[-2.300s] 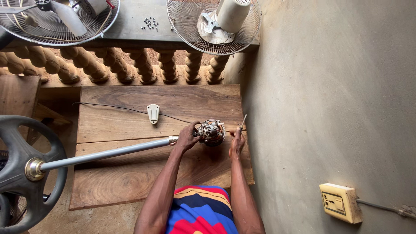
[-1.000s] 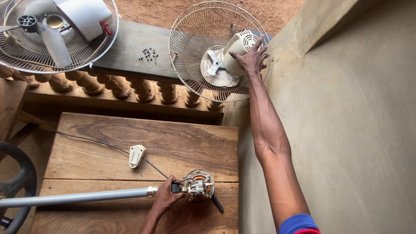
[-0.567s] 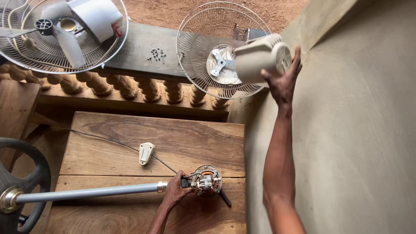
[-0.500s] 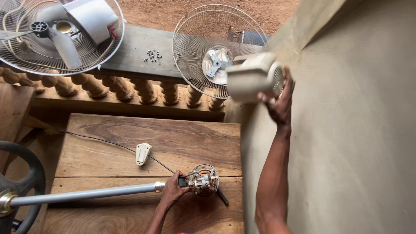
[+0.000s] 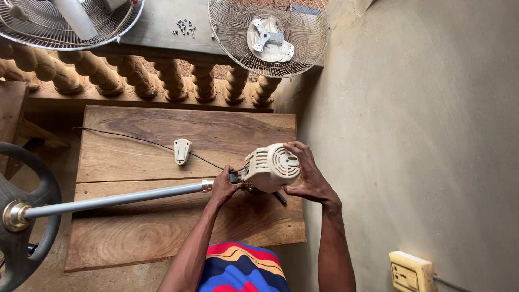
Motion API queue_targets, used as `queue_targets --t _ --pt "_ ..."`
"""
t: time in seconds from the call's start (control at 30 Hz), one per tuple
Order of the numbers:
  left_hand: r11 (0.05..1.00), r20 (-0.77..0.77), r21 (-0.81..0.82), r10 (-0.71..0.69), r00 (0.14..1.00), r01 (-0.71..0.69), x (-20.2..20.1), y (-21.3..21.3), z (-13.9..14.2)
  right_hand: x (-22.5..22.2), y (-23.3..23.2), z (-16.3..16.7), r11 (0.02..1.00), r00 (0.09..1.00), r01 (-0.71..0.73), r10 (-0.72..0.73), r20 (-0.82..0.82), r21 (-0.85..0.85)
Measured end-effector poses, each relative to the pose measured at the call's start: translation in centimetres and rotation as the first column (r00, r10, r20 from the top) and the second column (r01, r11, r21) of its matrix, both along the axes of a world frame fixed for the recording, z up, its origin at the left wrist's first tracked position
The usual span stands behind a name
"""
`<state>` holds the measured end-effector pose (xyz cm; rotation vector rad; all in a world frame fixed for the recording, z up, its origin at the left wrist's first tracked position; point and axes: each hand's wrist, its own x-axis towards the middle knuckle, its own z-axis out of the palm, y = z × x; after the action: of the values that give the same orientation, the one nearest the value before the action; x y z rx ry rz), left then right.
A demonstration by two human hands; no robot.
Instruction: The person reassembles a standing electric fan on a wooden board. They connect the wiring to the switch housing, mount the motor onto the fan's metal pole, tighten the motor with a screwdriver, fit the rear motor cover, and finally attach the circular wire guard over the motor.
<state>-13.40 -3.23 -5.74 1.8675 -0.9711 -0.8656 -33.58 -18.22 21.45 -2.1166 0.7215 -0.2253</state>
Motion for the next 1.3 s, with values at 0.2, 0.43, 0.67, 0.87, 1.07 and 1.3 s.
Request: queue_targets --t 0.2,0.43,0.67,0.87,1.07,1.3 --pt "0.994 0.038 -0.106 -0.034 0.999 0.038 0.2 1.1 0.8 0.5 0.8 -4.5 0.997 0.993 -0.078 0.078 -0.092 0.009" --pt "0.973 -0.082 -0.204 -0.131 0.988 0.112 1.2 2.6 2.3 0.5 1.5 -9.5 0.996 0.957 -0.049 0.07 -0.28 0.08" --pt "0.951 -0.006 -0.268 -0.164 0.986 0.156 1.5 3.2 2.3 2.1 2.8 -11.2 0.995 0.935 -0.071 0.041 -0.351 -0.074" --pt "0.955 -0.055 -0.266 -0.153 0.987 0.133 1.7 3.2 2.4 4.2 4.3 -10.6 0.961 0.89 -0.081 -0.05 -0.453 -0.265" --pt "0.972 -0.107 -0.226 -0.089 0.99 0.063 1.8 3.4 2.4 4.9 6.5 -9.2 0.93 0.894 -0.072 -0.101 -0.437 -0.361" --pt "0.971 -0.108 -0.233 -0.081 0.991 0.054 2.0 3.3 2.6 4.9 7.6 -8.9 0.929 0.877 -0.036 -0.147 -0.458 -0.367"
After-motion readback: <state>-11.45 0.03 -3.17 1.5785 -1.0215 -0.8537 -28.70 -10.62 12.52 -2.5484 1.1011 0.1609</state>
